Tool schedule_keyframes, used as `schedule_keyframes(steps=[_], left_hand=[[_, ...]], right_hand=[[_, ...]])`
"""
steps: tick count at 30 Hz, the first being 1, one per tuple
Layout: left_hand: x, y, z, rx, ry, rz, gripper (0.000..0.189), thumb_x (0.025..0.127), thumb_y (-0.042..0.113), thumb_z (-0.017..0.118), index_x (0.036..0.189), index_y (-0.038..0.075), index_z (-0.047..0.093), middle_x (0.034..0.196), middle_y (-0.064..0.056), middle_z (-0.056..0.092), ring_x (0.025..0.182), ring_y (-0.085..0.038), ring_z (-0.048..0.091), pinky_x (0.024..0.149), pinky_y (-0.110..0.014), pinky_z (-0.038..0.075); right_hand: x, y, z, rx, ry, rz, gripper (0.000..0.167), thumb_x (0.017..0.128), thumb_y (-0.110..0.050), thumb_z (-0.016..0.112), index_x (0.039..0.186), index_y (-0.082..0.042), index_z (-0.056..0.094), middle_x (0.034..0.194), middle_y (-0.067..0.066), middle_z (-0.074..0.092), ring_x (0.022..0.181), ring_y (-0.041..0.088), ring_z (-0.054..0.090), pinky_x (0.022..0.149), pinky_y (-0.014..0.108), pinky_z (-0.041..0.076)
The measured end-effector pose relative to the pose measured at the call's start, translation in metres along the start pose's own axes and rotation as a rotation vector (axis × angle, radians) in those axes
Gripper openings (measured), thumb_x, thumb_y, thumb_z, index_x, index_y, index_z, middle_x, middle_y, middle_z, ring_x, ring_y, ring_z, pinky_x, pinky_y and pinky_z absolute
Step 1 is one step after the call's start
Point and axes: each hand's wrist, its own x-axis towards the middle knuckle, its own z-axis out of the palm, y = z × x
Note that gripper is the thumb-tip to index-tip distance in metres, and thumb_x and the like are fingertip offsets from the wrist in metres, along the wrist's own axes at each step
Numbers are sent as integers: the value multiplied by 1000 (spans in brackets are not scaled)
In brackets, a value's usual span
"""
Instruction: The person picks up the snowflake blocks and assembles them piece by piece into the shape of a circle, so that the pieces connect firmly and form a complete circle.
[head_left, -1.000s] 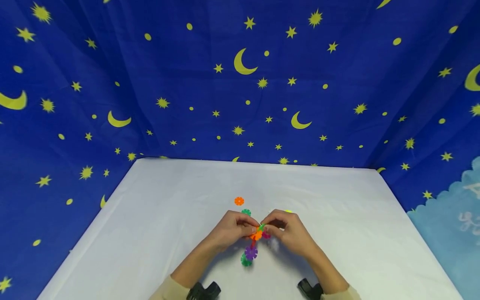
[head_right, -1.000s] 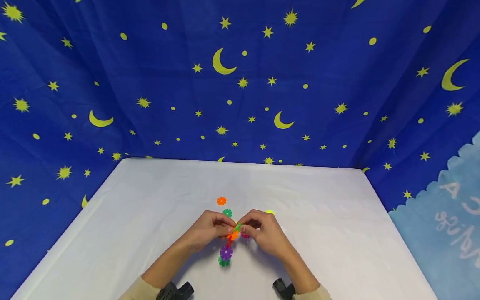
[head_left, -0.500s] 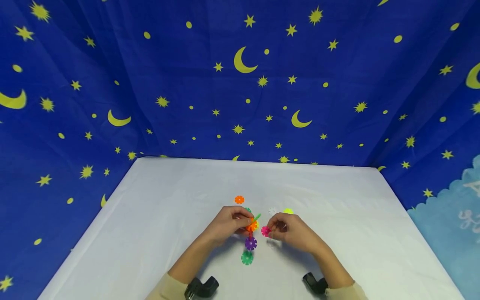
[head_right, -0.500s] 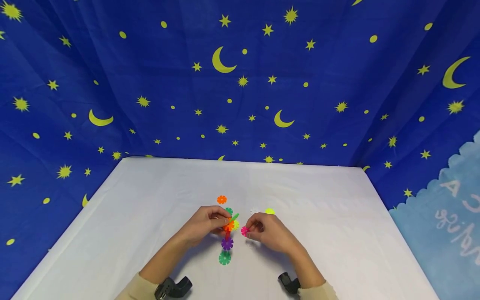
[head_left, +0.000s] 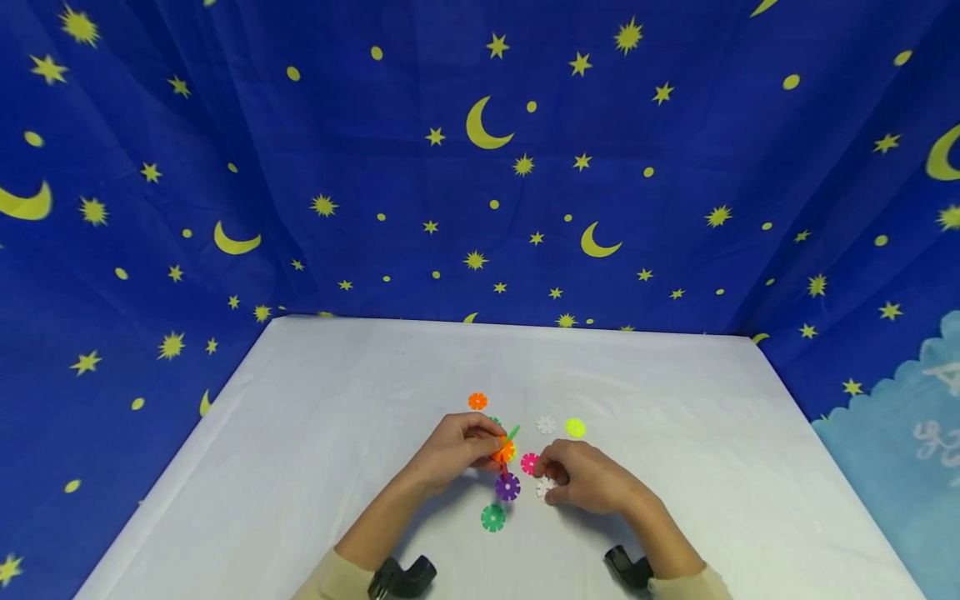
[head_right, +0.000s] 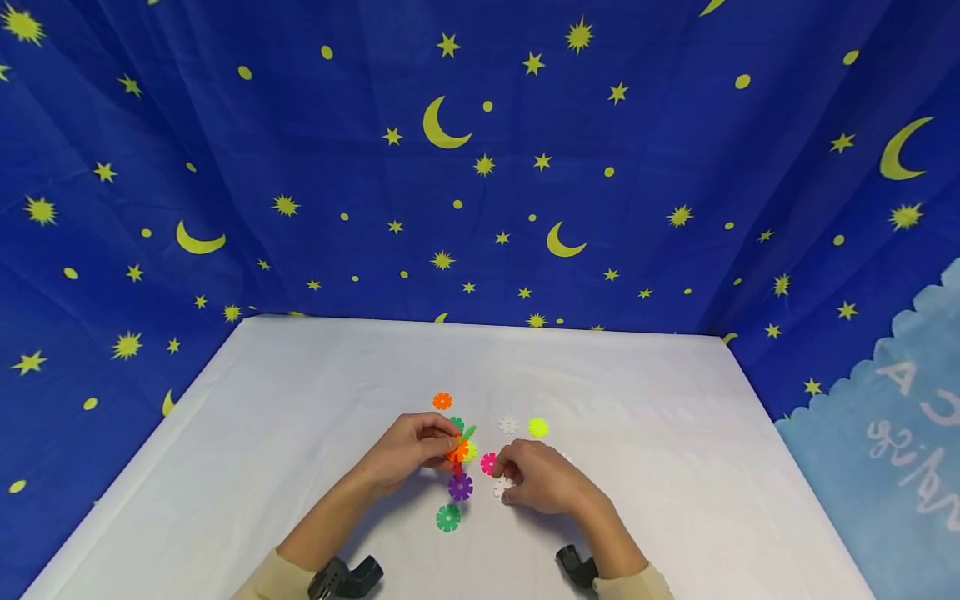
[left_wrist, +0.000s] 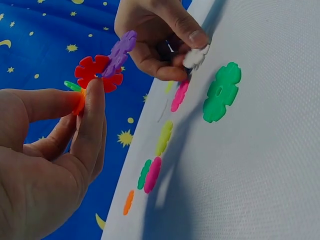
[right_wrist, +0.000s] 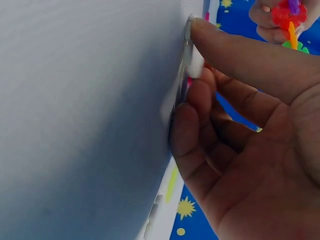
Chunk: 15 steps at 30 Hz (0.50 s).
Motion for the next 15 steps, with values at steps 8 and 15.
schedule_keyframes(steps=[8,15], left_hand=[[2,-2,1,32,13,12,18,88,2,67,103,-7,64,91,-15,66,72,-21,65,70,-35,57],[1,-3,1,29,12,7,18,88,1,66,103,-7,64,91,-15,66,72,-22,65,71,-35,57]], right_hand=[[2,-1,-1,33,66,-36,9,89,-19,70,87,-22,61,77,-10,55,68,8,50,59,26,45],[3,-2,-4,194,179,-49,8,91,-14,67,97,-18,64,79,-8,61,69,11,56,60,27,50]])
